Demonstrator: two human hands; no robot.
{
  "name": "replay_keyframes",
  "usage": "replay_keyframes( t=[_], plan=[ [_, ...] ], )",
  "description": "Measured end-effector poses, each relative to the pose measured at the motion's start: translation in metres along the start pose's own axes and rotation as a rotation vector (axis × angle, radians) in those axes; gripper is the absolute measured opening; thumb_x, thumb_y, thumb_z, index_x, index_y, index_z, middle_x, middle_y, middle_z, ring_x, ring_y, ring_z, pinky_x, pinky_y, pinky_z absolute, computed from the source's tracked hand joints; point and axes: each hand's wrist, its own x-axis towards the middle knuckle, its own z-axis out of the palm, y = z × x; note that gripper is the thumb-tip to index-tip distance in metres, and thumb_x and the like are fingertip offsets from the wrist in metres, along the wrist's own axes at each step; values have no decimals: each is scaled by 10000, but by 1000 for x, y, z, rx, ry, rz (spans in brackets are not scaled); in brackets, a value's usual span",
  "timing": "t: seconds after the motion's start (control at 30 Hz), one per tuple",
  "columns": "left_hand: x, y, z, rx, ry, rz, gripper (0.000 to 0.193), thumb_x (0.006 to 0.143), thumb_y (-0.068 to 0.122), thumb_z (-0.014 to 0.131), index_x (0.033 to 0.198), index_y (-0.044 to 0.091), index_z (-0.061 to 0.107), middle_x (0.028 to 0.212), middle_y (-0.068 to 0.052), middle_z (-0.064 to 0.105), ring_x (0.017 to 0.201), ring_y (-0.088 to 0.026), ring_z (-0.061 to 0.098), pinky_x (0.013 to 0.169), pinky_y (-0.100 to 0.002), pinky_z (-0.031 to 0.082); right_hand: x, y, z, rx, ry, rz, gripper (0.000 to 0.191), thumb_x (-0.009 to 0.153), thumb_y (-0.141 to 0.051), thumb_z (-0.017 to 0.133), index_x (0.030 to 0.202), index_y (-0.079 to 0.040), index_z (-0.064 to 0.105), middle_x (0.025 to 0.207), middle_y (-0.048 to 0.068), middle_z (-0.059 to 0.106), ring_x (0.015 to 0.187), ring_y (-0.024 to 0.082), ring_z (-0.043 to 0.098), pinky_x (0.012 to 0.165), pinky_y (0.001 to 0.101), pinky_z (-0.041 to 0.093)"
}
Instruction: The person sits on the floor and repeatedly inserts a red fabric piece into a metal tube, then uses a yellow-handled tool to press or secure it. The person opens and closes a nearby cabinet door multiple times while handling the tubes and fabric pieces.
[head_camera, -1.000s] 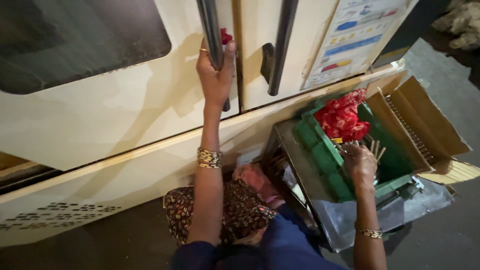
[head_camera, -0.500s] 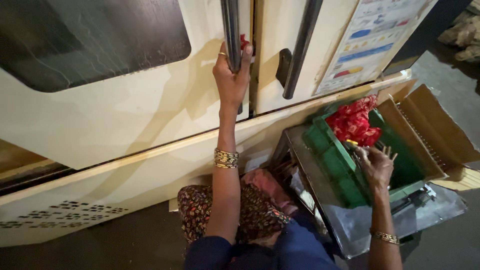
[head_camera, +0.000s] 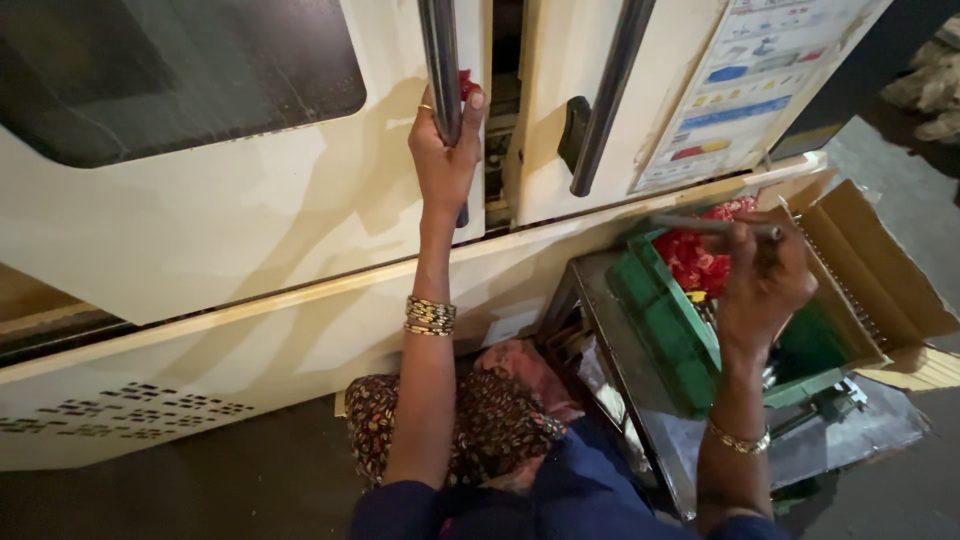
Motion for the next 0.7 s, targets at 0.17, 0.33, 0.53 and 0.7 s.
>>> replay_keyframes(
  t=[0.17,0.33,0.53,0.7],
  plan=[
    [1,-5,-6,54,24,-10,370,1055,404,697,1191,61,675,760,69,582,634,-17,489,590,-221,421,6,-8,18,10,-61,-65,74,1184,30,604,1182,97,635,1012,130,694,886,165,722,790,268,574],
    [1,-6,-8,-101,13,-41,357,1025,373,712,1197,63,667,671,71,533,520,-23,475,480,-228,401,12,20,17,664,24,282,223,1172,-240,621,1098,-30,637,863,52,635,722,132,659,685,293,573],
    [3,-3,-11,-26,50,-31,371,1018,368,708,1209,53,669,689,76,547,541,-16,469,501,-217,386,12,51,24,1305,-153,779,322,1154,-384,610,1100,-68,598,809,58,629,692,148,618,670,273,538],
    [2,-2,-14,70,78,31,354,1056,370,702,1221,58,679,744,78,550,615,-17,480,567,-216,411,14,55,30,1121,-95,672,259,1137,-337,632,1170,-80,622,850,73,676,760,183,666,722,321,557]
  ],
)
